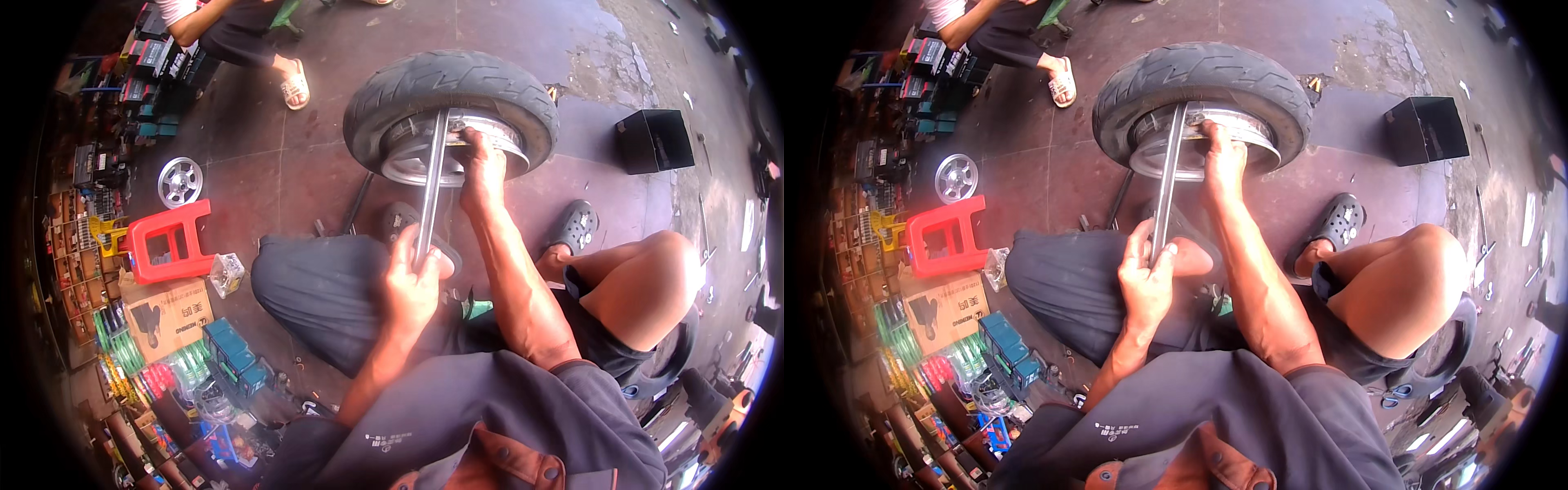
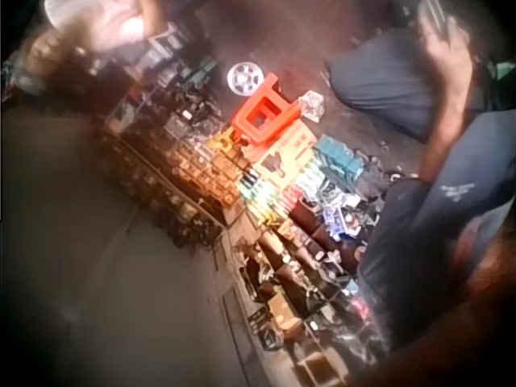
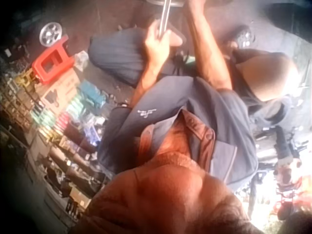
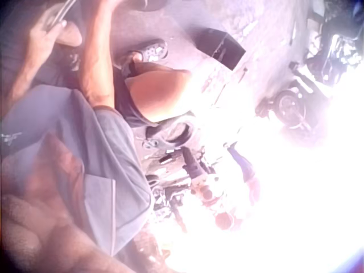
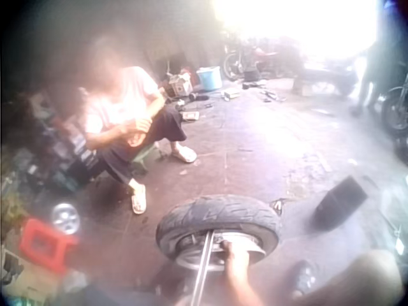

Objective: The person removes a tire from a wheel rim using metal levers, then cleans the inside of the rim with a cloth.

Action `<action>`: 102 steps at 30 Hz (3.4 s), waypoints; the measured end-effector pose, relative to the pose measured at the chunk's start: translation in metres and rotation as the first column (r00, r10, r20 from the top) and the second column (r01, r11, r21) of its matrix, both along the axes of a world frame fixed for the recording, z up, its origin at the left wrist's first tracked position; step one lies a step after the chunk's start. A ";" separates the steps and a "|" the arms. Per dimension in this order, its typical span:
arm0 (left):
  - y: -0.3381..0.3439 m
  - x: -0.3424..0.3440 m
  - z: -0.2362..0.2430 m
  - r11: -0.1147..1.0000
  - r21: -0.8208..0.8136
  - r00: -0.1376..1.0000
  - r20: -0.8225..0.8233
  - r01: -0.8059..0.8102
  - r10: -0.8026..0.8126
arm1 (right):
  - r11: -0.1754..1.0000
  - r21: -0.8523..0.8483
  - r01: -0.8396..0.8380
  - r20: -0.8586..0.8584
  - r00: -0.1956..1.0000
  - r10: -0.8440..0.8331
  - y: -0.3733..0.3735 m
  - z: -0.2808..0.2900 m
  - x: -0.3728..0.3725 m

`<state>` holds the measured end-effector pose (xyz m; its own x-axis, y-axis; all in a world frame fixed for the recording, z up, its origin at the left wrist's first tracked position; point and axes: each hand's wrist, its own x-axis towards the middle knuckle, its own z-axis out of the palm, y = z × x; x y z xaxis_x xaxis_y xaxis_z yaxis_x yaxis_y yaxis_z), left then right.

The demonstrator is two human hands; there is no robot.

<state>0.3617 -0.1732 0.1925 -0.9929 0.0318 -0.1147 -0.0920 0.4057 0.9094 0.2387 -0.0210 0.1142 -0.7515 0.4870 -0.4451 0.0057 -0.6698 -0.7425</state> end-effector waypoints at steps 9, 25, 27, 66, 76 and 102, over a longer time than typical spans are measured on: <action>0.012 -0.027 0.009 0.998 -0.055 1.000 0.011 0.012 -0.011 | 0.995 0.099 -0.005 0.043 0.999 0.001 -0.014 -0.009 0.003; 0.029 -0.167 0.232 -0.213 -0.692 0.585 0.706 0.690 -0.399 | 0.875 0.098 -0.474 -0.007 0.879 0.477 0.038 -0.002 0.008; 0.035 -0.161 0.233 -0.448 -0.680 0.487 0.731 0.580 -0.479 | 0.831 0.136 -0.539 -0.033 0.836 0.548 0.043 0.000 0.000; 0.128 -0.189 0.238 -0.729 -0.628 0.223 0.778 0.273 -0.587 | 0.788 0.525 -0.322 0.089 0.941 0.326 0.034 0.022 0.040; 0.143 -0.185 0.241 -0.691 -0.567 0.294 0.823 0.447 -0.485 | 0.707 0.640 -0.300 0.215 0.954 0.210 0.052 0.015 0.040; 0.212 -0.200 0.234 -0.967 -0.124 -0.092 0.990 -0.224 -0.106 | 0.546 0.829 -0.116 0.093 0.993 0.070 0.015 0.017 0.024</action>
<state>0.1612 0.0389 0.4264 -0.0274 0.1012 -0.9945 0.7998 -0.5946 -0.0825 0.2629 -0.0060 0.1316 -0.8063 0.5849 0.0888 0.0783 0.2542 -0.9640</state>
